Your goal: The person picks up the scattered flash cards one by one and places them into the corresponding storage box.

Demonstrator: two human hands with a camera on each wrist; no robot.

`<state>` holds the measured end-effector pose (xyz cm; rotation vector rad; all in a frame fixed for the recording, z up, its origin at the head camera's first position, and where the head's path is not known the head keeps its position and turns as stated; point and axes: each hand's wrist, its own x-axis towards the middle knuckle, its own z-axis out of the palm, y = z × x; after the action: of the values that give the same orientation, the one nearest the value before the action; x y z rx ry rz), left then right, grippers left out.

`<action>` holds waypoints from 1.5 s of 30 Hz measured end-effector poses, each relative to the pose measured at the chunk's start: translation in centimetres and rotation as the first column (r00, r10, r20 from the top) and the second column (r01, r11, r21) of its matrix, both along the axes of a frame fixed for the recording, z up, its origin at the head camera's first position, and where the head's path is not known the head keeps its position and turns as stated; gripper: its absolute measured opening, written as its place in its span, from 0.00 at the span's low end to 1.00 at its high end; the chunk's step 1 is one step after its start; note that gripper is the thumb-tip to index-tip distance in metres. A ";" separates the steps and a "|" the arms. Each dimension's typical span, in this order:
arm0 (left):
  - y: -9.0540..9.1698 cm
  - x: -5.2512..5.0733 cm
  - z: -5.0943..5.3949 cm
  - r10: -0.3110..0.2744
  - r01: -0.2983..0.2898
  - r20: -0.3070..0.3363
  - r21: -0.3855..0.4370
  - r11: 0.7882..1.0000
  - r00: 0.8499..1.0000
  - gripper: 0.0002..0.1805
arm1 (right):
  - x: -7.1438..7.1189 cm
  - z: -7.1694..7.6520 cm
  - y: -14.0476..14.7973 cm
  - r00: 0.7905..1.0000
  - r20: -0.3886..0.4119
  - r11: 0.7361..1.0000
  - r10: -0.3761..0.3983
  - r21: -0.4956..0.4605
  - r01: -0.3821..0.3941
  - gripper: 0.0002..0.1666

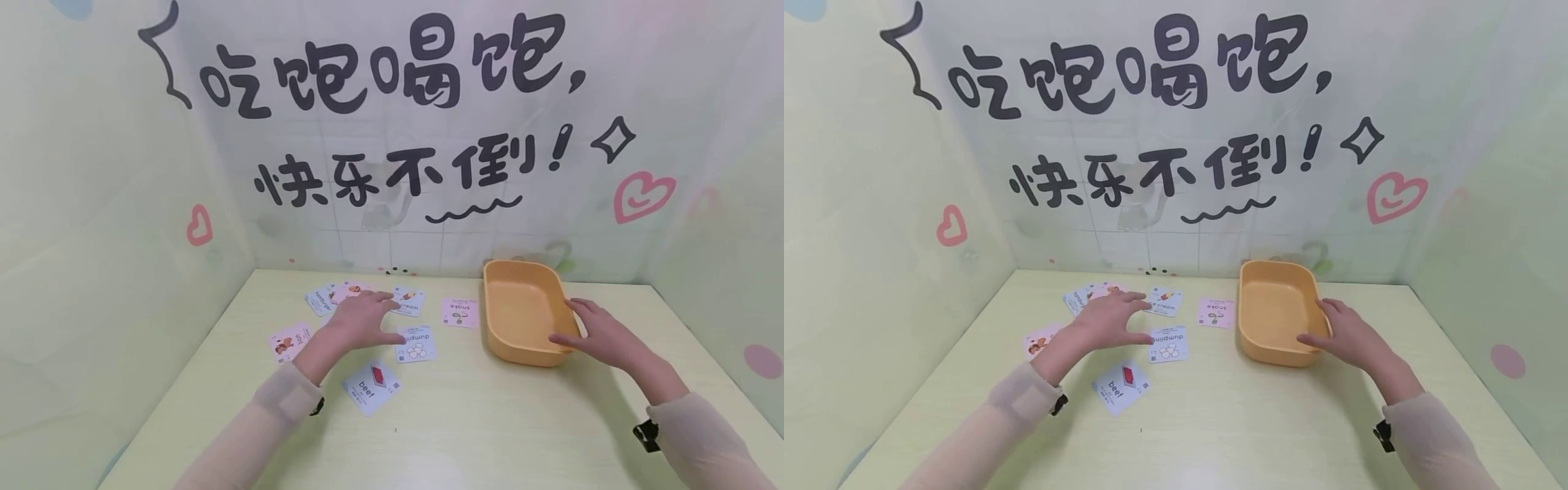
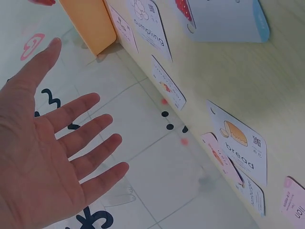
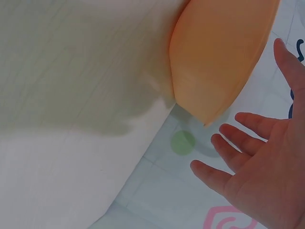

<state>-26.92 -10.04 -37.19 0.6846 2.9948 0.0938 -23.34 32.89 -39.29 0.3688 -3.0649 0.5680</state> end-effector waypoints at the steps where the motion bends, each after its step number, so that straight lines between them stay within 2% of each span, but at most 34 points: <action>1: 0.1 0.0 -0.1 0.002 -0.002 0.007 0.002 1.000 1.000 0.40 | 0.1 -0.1 0.0 1.000 0.003 1.000 -0.005 -0.001 0.005 0.58; 11: 1.4 -0.7 -1.6 -0.033 0.032 0.050 0.007 0.999 0.998 0.39 | 0.6 -1.3 0.1 0.999 -0.026 0.999 -0.019 0.028 0.019 0.61; 16: 2.1 -1.2 -2.3 -0.025 0.024 0.080 0.011 1.000 0.996 0.39 | 0.7 -1.8 0.0 0.996 -0.084 0.997 -0.025 0.075 0.031 0.60; 20: 2.6 -1.5 -2.9 -0.012 0.013 0.100 -0.002 1.000 0.995 0.40 | 0.7 -2.3 0.1 0.994 -0.099 0.991 -0.038 0.124 0.050 0.58; 33: 3.4 -1.7 -4.2 -0.006 0.011 0.166 -0.032 0.999 0.986 0.42 | 0.3 -3.0 -0.3 0.993 -0.035 0.988 -0.110 0.106 0.113 0.59; 39: 3.7 -1.4 -4.3 0.015 -0.003 0.210 -0.058 0.998 0.978 0.38 | 0.4 -3.0 -0.7 0.992 -0.017 0.988 -0.122 0.092 0.123 0.59; 45: 3.6 -1.1 -4.5 0.041 -0.033 0.225 -0.037 0.999 0.973 0.39 | 0.0 -3.1 -0.9 0.993 -0.012 0.988 -0.115 0.099 0.116 0.60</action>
<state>-28.05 -6.39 -41.65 0.5723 2.7846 0.1159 -23.30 31.95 -42.43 0.1917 -3.0907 0.4098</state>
